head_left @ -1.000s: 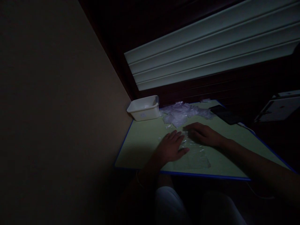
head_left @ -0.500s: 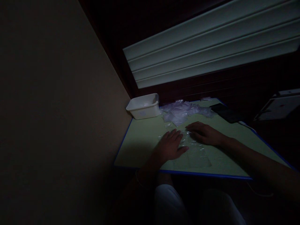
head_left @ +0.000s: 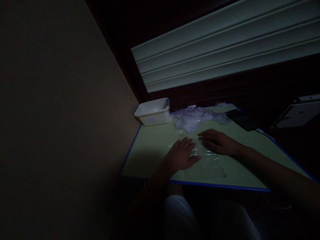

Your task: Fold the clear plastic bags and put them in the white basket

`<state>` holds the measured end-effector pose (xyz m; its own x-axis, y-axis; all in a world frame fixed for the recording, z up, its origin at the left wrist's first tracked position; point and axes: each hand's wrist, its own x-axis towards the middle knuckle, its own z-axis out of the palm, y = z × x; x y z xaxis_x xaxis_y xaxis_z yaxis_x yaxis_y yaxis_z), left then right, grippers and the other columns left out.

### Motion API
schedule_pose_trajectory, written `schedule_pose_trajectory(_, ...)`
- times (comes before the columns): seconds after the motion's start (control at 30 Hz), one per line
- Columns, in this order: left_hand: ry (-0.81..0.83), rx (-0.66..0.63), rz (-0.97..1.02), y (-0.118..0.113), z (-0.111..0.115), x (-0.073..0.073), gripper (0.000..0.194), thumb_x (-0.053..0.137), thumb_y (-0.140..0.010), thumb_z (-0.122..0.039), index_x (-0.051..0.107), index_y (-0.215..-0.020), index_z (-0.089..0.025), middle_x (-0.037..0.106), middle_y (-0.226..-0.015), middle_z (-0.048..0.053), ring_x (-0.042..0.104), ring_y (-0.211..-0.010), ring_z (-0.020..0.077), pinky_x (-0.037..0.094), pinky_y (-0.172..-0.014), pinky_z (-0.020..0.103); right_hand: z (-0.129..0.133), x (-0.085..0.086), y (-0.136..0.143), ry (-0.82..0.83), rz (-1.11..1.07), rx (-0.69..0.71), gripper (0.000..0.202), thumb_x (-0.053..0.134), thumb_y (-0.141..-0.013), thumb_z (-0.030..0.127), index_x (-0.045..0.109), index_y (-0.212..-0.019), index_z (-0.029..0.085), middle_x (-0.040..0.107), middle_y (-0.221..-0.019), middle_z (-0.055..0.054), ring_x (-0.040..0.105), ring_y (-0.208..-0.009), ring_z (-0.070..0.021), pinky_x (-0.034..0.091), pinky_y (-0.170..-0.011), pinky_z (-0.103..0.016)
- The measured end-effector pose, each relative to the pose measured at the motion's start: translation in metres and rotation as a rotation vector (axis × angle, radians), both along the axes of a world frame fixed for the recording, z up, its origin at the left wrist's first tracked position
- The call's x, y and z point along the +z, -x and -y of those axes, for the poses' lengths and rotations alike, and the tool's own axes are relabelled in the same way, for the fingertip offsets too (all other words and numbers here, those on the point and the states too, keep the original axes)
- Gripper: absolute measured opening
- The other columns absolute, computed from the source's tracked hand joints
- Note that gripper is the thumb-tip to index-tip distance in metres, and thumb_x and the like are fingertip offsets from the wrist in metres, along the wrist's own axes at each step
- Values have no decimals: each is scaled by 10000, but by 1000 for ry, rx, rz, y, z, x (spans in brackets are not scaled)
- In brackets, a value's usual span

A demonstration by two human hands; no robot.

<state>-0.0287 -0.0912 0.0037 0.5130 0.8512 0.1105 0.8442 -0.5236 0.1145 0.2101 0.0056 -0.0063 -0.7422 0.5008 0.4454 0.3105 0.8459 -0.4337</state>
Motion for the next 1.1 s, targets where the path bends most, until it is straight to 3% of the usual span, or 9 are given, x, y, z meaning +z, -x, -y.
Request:
schedule_pose_trajectory(0.13,-85,63,68,15,-9,4,553,307,-970,-531,448,-1386,-195,445,-1477,91,355,-1389,237,277,-1158,415,2,3,1,5,-33,-12,308,532,-904,314,681,-1162,233,659,-1220,-104,591,-1145,-281,483,-975,-460)
schedule_pose_trajectory(0.27,-153,307,80,40,-34,9,382,347,-975,-324,569,-1236,-155,609,-1228,124,530,-1183,231,394,-1060,370,1,4,2,30,-41,-24,311,530,-905,335,688,-1158,245,671,-1210,-92,599,-1135,-296,480,-976,-485)
schedule_pose_trajectory(0.37,-127,434,66,50,-54,8,386,397,-961,-367,595,-1190,-128,637,-1118,133,569,-1085,241,437,-992,367,3,5,4,28,-44,3,332,524,-912,329,666,-1201,250,664,-1224,-89,594,-1144,-290,475,-979,-482)
schedule_pose_trajectory(0.53,-79,462,70,47,-72,-4,458,441,-932,-502,664,-1069,-126,658,-986,135,602,-992,251,459,-930,364,9,5,9,-7,2,126,365,536,-915,281,621,-1268,248,633,-1274,-96,556,-1201,-269,455,-1008,-462)
schedule_pose_trajectory(0.67,-104,464,137,43,-76,-11,355,556,-886,-449,689,-1028,-153,669,-1001,118,607,-1004,237,454,-939,350,9,-1,11,-28,36,139,352,546,-910,278,632,-1248,237,647,-1245,-112,564,-1191,-276,464,-996,-480)
schedule_pose_trajectory(0.87,0,533,297,35,-76,-4,174,564,-865,-279,706,-876,-180,704,-947,82,642,-940,198,484,-896,317,8,-4,11,-23,56,119,341,558,-902,289,643,-1229,242,650,-1239,-112,569,-1189,-286,469,-991,-497)
schedule_pose_trajectory(1.1,80,564,502,24,-67,6,162,536,-885,-298,662,-911,-198,721,-887,38,666,-826,170,524,-786,289,8,-5,11,4,6,133,327,580,-888,320,667,-1194,242,660,-1232,-110,582,-1177,-288,466,-986,-495)
